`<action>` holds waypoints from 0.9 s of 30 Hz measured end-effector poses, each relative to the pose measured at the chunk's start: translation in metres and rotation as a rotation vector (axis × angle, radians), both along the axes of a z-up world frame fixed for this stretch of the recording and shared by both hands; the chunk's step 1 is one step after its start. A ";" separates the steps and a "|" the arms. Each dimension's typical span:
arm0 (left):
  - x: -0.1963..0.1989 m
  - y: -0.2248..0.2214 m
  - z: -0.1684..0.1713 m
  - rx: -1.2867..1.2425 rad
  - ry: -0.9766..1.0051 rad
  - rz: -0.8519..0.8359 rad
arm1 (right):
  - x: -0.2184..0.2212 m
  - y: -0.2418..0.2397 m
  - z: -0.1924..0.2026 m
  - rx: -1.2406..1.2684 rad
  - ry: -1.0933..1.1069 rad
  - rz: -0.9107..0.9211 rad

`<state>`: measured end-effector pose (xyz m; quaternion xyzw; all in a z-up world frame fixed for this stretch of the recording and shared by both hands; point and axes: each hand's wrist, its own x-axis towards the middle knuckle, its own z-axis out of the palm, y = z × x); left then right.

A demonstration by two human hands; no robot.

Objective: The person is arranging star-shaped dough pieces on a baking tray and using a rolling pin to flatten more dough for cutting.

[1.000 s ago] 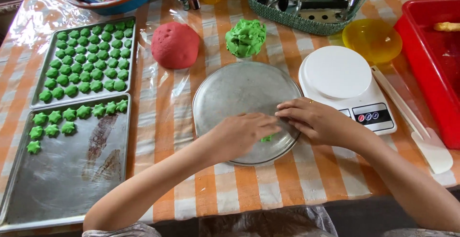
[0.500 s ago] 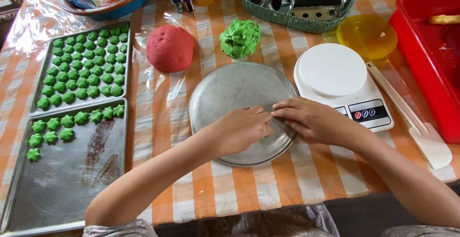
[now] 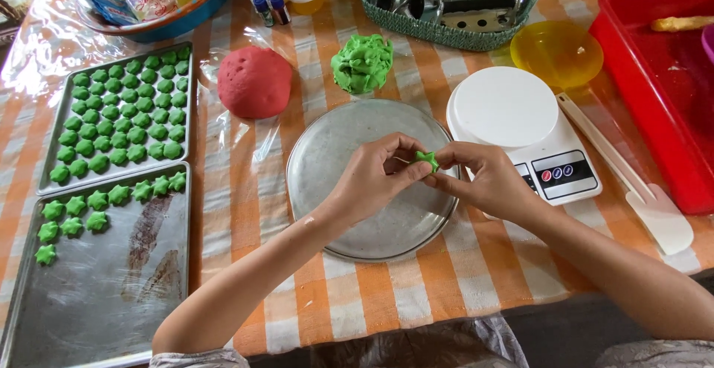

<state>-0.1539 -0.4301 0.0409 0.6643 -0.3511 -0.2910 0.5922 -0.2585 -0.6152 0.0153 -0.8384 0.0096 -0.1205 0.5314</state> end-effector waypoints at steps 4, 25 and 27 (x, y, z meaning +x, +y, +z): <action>0.000 0.002 0.003 -0.003 0.006 0.007 | -0.001 0.005 0.009 0.045 -0.013 0.002; 0.051 0.138 0.017 -0.024 -0.091 0.283 | -0.007 0.008 0.013 -0.093 -0.015 0.066; 0.059 0.188 0.033 0.175 -0.230 0.519 | -0.006 0.008 0.010 -0.124 0.079 0.105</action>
